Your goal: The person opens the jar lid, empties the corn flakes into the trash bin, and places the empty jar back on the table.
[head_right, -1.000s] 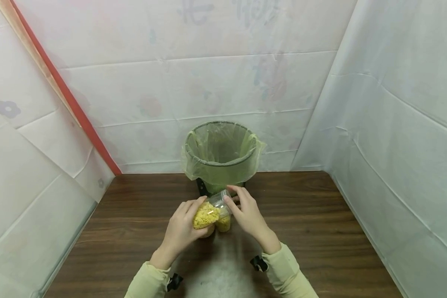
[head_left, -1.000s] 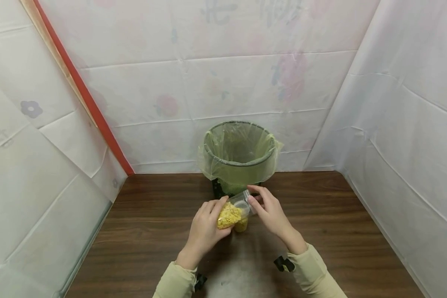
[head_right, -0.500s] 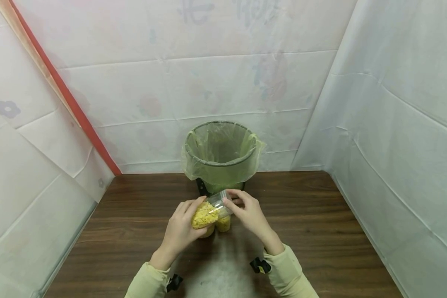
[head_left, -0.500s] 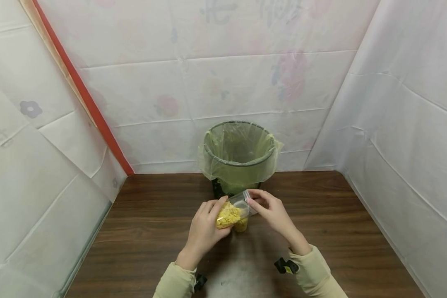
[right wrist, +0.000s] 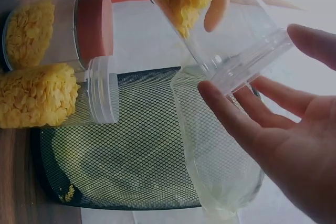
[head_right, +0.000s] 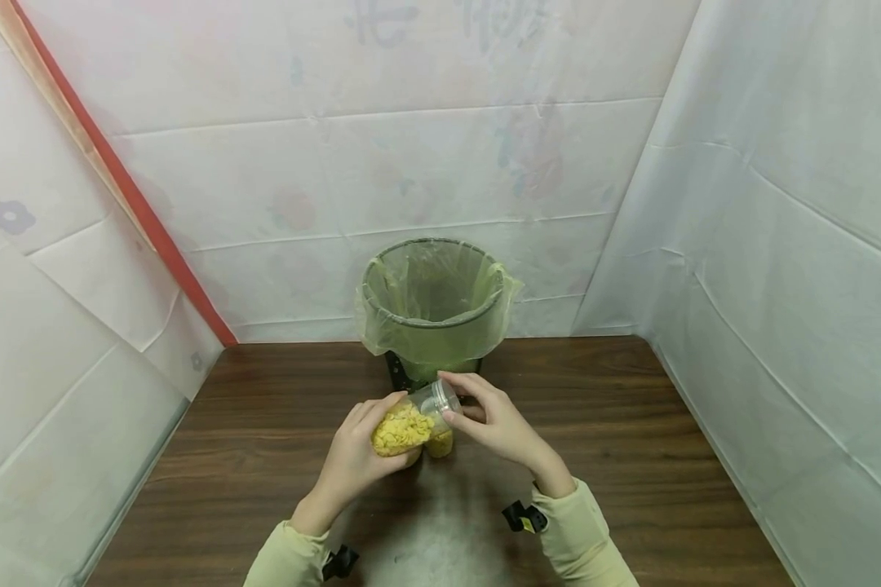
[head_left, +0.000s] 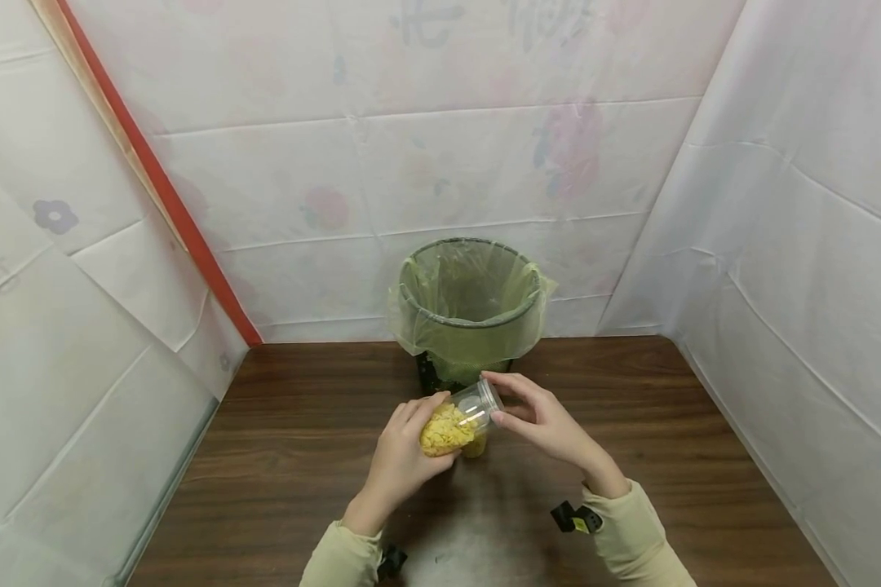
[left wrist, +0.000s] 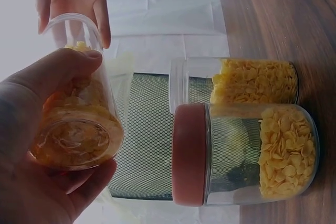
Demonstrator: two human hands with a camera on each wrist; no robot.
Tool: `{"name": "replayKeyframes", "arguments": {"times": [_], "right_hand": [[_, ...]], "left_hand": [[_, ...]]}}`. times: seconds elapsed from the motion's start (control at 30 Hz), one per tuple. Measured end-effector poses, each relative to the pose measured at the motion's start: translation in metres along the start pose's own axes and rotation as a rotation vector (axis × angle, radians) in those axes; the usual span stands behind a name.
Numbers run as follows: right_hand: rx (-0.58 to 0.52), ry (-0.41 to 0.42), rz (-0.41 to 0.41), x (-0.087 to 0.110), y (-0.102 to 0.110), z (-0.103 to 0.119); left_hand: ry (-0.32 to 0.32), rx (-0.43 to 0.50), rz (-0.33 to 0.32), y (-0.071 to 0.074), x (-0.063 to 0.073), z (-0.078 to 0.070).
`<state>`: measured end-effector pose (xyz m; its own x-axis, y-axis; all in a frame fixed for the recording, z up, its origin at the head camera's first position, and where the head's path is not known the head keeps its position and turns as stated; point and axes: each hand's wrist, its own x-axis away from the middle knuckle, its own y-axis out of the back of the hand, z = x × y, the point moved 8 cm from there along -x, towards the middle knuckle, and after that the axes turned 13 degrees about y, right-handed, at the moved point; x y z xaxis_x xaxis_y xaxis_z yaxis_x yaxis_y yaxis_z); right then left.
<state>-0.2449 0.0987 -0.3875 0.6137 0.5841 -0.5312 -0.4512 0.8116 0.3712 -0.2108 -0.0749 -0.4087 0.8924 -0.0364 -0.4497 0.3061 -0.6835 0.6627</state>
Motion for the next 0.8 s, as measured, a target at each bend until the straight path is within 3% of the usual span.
{"name": "replayKeyframes", "arguments": {"times": [0.37, 0.6, 0.8], "right_hand": [[-0.037, 0.058, 0.073, 0.000, -0.002, 0.008], [-0.010, 0.103, 0.100, 0.001, 0.001, 0.014], [-0.041, 0.153, 0.097, 0.000, 0.002, 0.020]], "left_hand": [[0.010, 0.074, 0.029, 0.000, 0.000, 0.002], [0.031, 0.154, 0.100, -0.002, 0.000, 0.004], [0.010, 0.252, 0.155, -0.004, -0.001, 0.002]]}}
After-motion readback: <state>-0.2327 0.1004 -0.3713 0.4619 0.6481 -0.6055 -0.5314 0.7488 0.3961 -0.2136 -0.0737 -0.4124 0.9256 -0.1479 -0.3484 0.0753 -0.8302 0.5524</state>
